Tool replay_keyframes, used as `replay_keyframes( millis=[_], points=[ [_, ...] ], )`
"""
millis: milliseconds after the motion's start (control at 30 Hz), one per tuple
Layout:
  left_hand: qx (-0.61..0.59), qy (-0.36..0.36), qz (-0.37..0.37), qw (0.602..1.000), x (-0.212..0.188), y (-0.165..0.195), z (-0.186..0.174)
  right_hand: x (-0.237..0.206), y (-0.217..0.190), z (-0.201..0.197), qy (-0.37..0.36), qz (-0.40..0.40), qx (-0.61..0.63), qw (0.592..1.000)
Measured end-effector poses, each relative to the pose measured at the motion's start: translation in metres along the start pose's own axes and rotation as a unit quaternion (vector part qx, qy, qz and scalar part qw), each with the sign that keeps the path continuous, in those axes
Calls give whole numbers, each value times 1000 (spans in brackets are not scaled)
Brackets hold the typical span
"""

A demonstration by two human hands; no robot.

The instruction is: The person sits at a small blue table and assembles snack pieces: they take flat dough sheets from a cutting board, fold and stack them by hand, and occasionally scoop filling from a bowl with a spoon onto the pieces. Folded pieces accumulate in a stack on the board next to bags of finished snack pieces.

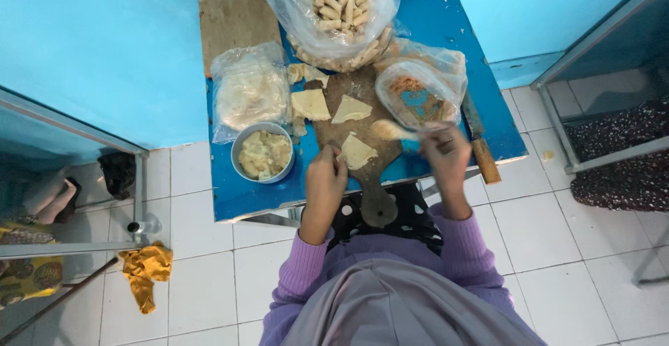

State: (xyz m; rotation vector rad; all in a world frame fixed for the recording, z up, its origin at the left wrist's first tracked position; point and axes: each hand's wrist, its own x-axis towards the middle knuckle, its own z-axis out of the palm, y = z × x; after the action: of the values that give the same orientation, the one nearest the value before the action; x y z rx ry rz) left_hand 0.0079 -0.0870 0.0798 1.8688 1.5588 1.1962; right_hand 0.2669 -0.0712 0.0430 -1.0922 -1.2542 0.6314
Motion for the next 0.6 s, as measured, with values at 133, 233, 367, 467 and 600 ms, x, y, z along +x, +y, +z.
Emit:
replay_keyframes(
  millis=[133, 233, 367, 467, 600],
  points=[
    [8, 21, 32, 999, 0, -5, 4, -22, -2, 34, -51, 75, 50, 995],
    [9, 45, 58, 997, 0, -9, 5, -28, -12, 44, -55, 1, -60, 997],
    [-59, 32, -19, 998, 1, -12, 7, -31, -29, 42, -58, -186, -154, 969],
    [-73, 41, -21, 996, 0, -12, 8, -30, -36, 40, -69, -242, -171, 953],
    [-93, 47, -15, 994, 0, -12, 8, -31, -32, 37, -70, -271, -210, 937]
  ],
)
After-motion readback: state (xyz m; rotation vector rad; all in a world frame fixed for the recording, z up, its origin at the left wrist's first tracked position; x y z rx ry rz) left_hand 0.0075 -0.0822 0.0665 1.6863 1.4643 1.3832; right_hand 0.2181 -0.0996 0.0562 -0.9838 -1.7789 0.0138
